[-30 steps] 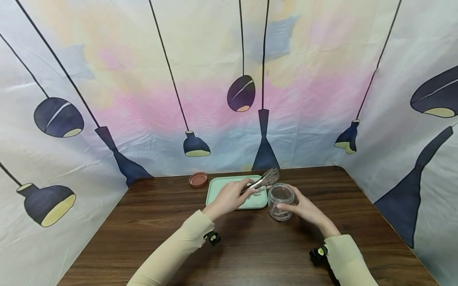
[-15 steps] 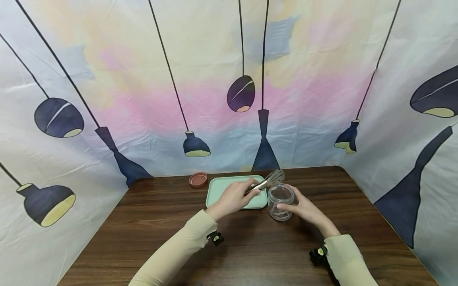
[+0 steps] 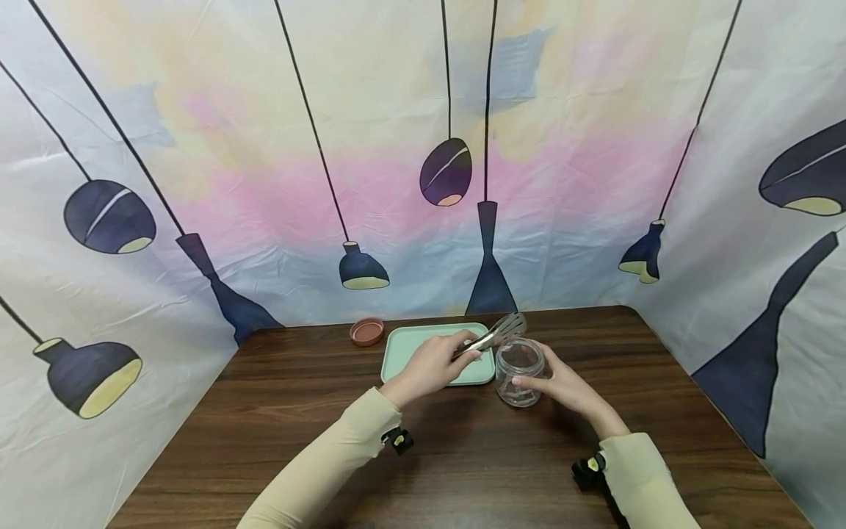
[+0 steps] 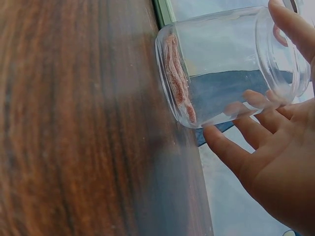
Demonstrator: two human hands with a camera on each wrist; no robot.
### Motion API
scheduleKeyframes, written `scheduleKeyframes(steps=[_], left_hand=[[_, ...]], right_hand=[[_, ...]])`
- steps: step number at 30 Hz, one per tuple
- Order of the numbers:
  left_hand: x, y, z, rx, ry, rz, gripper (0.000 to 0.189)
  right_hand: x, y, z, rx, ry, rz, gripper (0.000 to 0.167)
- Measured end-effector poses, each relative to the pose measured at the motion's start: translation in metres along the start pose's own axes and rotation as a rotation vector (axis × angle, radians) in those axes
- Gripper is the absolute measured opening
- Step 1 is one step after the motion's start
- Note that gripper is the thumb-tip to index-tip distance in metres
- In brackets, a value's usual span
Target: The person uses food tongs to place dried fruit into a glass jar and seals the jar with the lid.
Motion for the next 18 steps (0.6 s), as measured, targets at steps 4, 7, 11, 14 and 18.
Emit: scheduleKeyframes(steps=[4, 7, 11, 14, 18], left_hand=[[0.0004, 0.0002, -0.0004, 0.006, 0.007, 0.001, 0.026], [0.0012, 0.0, -0.0008, 0.01, 0.011, 0.0, 0.026], [0.0016, -0.0003, -0.0019, 0.004, 0.017, 0.001, 0.025], [0.0015, -0.0007, -0.0027, 0.005, 0.018, 0.001, 0.025], [0.0014, -0.0011, -0.0035, 0.01, 0.012, 0.004, 0.026]], right_hand=[[0.0001, -0.0001, 0.0, -0.003, 0.0, -0.002, 0.096], [0.0006, -0.0004, -0.0007, 0.004, -0.008, 0.0, 0.096], [0.001, -0.0007, -0.0029, 0.006, -0.009, 0.003, 0.095], [0.0008, -0.0005, -0.003, 0.005, -0.009, 0.006, 0.095], [0.0004, -0.0001, -0.002, 0.007, -0.011, 0.01, 0.096]])
Point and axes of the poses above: each hand's wrist, its own x-axis towards the middle knuckle, its own y-axis out of the palm, z = x × y, the point moved 1 cm from there along x, towards the middle knuckle, and after that the axes turned 13 degrees about x, right-handed, at the moved point
